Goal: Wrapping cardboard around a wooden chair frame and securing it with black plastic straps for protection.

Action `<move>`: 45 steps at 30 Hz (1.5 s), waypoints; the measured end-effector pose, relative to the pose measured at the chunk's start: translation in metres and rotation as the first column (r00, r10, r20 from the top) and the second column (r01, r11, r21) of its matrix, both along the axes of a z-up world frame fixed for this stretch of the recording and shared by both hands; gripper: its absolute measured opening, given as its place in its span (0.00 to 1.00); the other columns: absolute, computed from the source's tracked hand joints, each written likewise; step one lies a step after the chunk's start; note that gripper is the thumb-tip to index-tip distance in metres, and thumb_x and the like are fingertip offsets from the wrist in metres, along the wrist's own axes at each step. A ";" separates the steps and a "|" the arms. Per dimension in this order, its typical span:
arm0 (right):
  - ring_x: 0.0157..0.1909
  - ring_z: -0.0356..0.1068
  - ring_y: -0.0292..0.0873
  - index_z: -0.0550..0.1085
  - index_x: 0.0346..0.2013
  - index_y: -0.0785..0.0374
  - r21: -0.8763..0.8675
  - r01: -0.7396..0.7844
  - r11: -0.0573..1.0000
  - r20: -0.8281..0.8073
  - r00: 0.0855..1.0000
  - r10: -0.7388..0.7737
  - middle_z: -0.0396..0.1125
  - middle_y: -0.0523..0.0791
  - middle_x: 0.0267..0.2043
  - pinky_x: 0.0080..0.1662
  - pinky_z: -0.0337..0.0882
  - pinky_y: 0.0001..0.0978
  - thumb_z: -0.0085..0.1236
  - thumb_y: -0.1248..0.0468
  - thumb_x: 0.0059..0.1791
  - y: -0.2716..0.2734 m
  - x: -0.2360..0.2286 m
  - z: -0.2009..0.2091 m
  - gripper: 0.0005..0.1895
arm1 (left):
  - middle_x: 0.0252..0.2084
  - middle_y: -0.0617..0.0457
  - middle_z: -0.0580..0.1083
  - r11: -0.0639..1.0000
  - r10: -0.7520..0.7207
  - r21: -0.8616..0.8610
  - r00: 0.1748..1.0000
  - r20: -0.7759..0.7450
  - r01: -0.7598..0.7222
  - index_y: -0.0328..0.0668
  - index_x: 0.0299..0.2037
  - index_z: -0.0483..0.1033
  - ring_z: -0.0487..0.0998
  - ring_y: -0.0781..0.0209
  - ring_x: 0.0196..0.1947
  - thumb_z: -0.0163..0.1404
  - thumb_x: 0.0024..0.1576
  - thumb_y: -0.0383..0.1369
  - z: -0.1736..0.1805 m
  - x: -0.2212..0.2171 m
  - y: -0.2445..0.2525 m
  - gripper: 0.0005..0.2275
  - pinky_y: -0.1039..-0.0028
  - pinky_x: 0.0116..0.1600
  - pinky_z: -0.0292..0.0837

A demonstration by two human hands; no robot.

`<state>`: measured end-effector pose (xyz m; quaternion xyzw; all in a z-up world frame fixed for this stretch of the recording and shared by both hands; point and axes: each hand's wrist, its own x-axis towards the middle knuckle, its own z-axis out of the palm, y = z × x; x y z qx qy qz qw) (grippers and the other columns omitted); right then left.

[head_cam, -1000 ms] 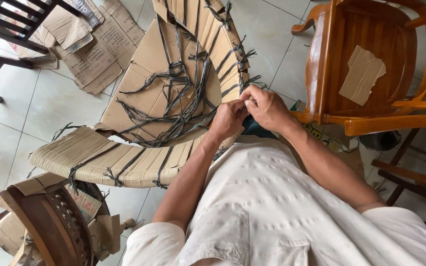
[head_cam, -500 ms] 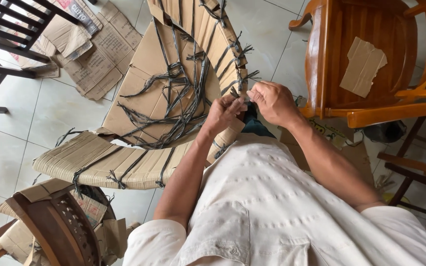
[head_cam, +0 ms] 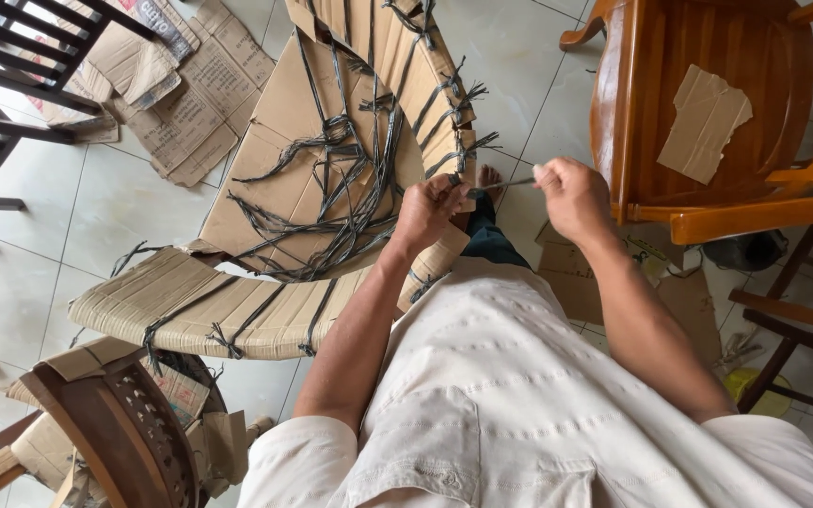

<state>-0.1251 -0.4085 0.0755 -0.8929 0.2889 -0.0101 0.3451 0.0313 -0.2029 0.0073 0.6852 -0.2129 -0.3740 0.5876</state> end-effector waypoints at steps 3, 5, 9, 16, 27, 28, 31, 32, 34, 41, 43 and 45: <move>0.54 0.69 0.57 0.79 0.51 0.54 -0.270 -0.135 0.953 -0.120 0.987 0.106 0.70 0.47 0.57 0.51 0.69 0.50 0.54 0.64 0.55 0.009 0.003 -0.011 0.11 | 0.25 0.43 0.79 1.000 -0.008 0.019 0.999 0.054 0.007 0.33 0.36 0.80 0.82 0.57 0.25 0.56 0.64 0.34 -0.031 -0.006 -0.002 0.10 0.72 0.31 0.78; 0.55 0.69 0.62 0.75 0.56 0.59 -0.144 -0.152 0.978 0.002 0.988 0.154 0.69 0.53 0.58 0.53 0.70 0.54 0.53 0.66 0.55 0.032 0.025 0.003 0.15 | 0.24 0.43 0.79 0.999 -0.017 0.030 0.997 0.080 0.014 0.33 0.34 0.79 0.82 0.57 0.25 0.56 0.63 0.34 -0.014 -0.005 -0.005 0.11 0.71 0.31 0.78; 0.51 0.73 0.68 0.65 0.65 0.69 0.143 -0.221 0.965 0.116 0.972 0.205 0.71 0.63 0.52 0.52 0.73 0.62 0.54 0.70 0.53 0.072 0.047 0.029 0.25 | 0.22 0.45 0.78 0.996 -0.037 0.091 0.983 0.179 0.021 0.36 0.29 0.76 0.81 0.54 0.24 0.57 0.62 0.37 -0.013 -0.004 0.003 0.13 0.66 0.31 0.75; 0.49 0.74 0.62 0.69 0.58 0.64 0.043 -0.178 0.983 0.231 0.959 0.163 0.72 0.56 0.47 0.49 0.75 0.54 0.56 0.70 0.52 0.079 0.047 -0.027 0.19 | 0.21 0.52 0.78 0.994 0.096 0.059 0.995 -0.003 -0.095 0.41 0.25 0.78 0.79 0.66 0.25 0.55 0.63 0.40 0.013 -0.005 0.000 0.16 0.74 0.35 0.76; 0.39 0.76 0.53 0.70 0.47 0.58 -0.018 0.020 1.000 0.290 0.957 -0.014 0.72 0.48 0.37 0.41 0.76 0.46 0.58 0.64 0.53 0.097 0.050 -0.047 0.09 | 0.18 0.52 0.77 0.965 0.022 0.254 0.988 0.155 -0.062 0.44 0.30 0.77 0.81 0.52 0.24 0.51 0.64 0.44 0.018 0.011 0.002 0.15 0.65 0.36 0.76; 0.39 0.76 0.53 0.70 0.47 0.58 -0.017 0.018 1.000 0.290 0.957 -0.013 0.72 0.48 0.37 0.41 0.76 0.46 0.58 0.64 0.53 0.096 0.049 -0.046 0.09 | 0.18 0.52 0.77 0.965 0.023 0.255 0.988 0.155 -0.063 0.44 0.30 0.77 0.81 0.52 0.24 0.51 0.64 0.44 0.006 0.013 0.002 0.15 0.65 0.36 0.76; 0.40 0.76 0.49 0.73 0.48 0.55 -0.241 -0.064 0.969 0.321 0.937 0.141 0.73 0.43 0.37 0.42 0.77 0.40 0.57 0.62 0.54 0.092 0.048 -0.046 0.08 | 0.17 0.54 0.77 0.956 0.014 0.293 0.997 0.070 -0.034 0.45 0.29 0.77 0.82 0.61 0.21 0.51 0.63 0.44 -0.027 0.021 -0.003 0.15 0.69 0.33 0.77; 0.40 0.75 0.47 0.74 0.48 0.53 -0.367 -0.095 0.925 0.305 0.927 0.216 0.71 0.42 0.35 0.42 0.76 0.38 0.57 0.61 0.54 0.091 0.048 -0.047 0.08 | 0.16 0.54 0.77 0.952 0.031 0.305 1.000 0.002 -0.030 0.43 0.30 0.78 0.82 0.63 0.20 0.51 0.62 0.43 -0.037 0.024 -0.005 0.14 0.72 0.30 0.78; 0.39 0.74 0.45 0.75 0.48 0.50 -0.487 -0.125 0.864 0.279 0.915 0.290 0.69 0.41 0.34 0.41 0.76 0.36 0.58 0.60 0.54 0.089 0.048 -0.042 0.08 | 0.16 0.54 0.77 0.948 0.052 0.317 0.996 -0.066 -0.028 0.42 0.31 0.79 0.81 0.64 0.19 0.51 0.61 0.42 -0.035 0.026 -0.007 0.13 0.75 0.28 0.79; 0.35 0.70 0.44 0.75 0.34 0.53 -0.503 -0.391 0.771 0.075 0.869 0.489 0.63 0.41 0.28 0.35 0.73 0.34 0.56 0.62 0.52 0.073 0.048 -0.030 0.03 | 0.18 0.48 0.76 0.955 0.058 0.296 0.986 -0.159 -0.009 0.33 0.49 0.72 0.78 0.64 0.16 0.47 0.63 0.37 0.011 0.025 -0.006 0.13 0.77 0.23 0.77; 0.34 0.70 0.44 0.74 0.32 0.53 -0.435 -0.445 0.783 0.039 0.859 0.511 0.62 0.41 0.26 0.34 0.73 0.35 0.53 0.63 0.53 0.069 0.053 -0.026 0.06 | 0.16 0.54 0.76 0.931 0.017 0.365 0.995 -0.094 0.019 0.39 0.51 0.71 0.79 0.66 0.16 0.47 0.63 0.40 0.019 0.025 -0.006 0.14 0.75 0.26 0.76; 0.36 0.72 0.56 0.78 0.35 0.58 0.012 -0.419 0.908 0.012 0.908 0.419 0.70 0.48 0.29 0.37 0.75 0.48 0.52 0.64 0.54 0.065 0.060 -0.017 0.07 | 0.19 0.57 0.77 0.899 -0.078 0.436 0.994 0.080 0.035 0.49 0.54 0.69 0.83 0.52 0.39 0.45 0.64 0.43 0.037 0.022 -0.009 0.13 0.59 0.50 0.73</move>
